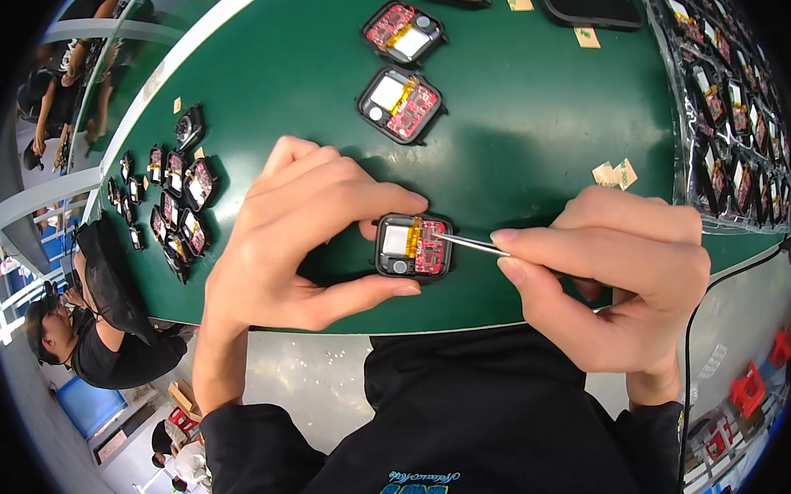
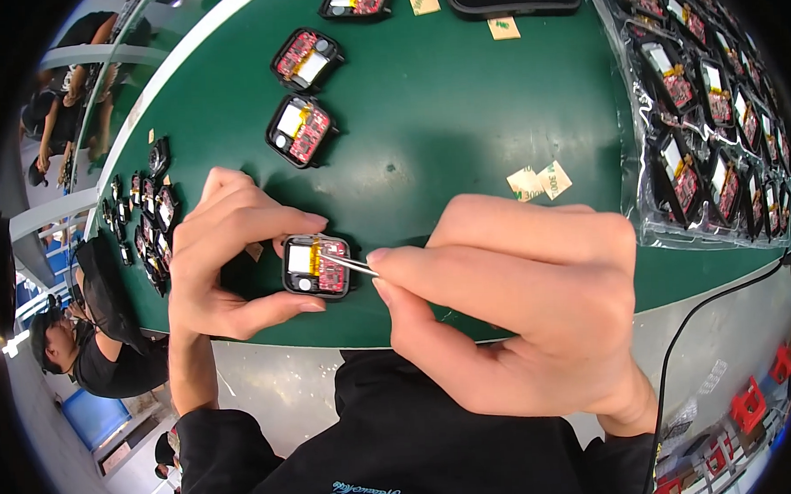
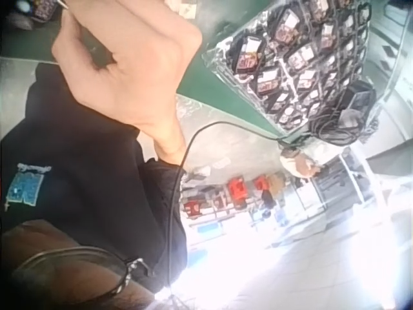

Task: Use tweezers to carefully align and install small internal components inside a smartwatch housing.

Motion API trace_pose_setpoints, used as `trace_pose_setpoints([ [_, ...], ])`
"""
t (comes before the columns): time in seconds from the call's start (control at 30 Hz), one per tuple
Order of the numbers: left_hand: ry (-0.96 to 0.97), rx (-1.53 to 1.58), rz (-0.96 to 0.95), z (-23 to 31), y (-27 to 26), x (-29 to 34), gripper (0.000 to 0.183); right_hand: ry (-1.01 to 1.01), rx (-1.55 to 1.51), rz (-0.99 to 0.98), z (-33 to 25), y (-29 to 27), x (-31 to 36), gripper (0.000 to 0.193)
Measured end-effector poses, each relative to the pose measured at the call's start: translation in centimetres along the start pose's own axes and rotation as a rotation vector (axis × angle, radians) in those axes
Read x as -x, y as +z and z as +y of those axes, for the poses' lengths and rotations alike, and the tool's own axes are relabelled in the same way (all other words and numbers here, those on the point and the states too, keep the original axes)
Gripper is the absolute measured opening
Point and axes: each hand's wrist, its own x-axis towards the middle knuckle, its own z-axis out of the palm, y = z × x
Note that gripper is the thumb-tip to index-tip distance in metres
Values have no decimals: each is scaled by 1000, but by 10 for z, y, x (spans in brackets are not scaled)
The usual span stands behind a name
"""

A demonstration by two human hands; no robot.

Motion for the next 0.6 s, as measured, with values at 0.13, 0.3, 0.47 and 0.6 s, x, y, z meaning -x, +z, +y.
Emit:
trace_pose_setpoints([
  [0.13,-62,20,-16,5,-5,-4,57,-37,-49,16,-2,0,-3,28],
  [0.3,-36,-66,93,-1,-2,-11,55,-37,-81,27,-4,0,-1,27],
  [0.47,-115,-105,218,-10,1,-19,54,15,-30,41,-7,-1,1,25],
  [0.6,-183,-482,372,-24,-37,-6,43,26,-36,65,-7,-3,3,22],
])
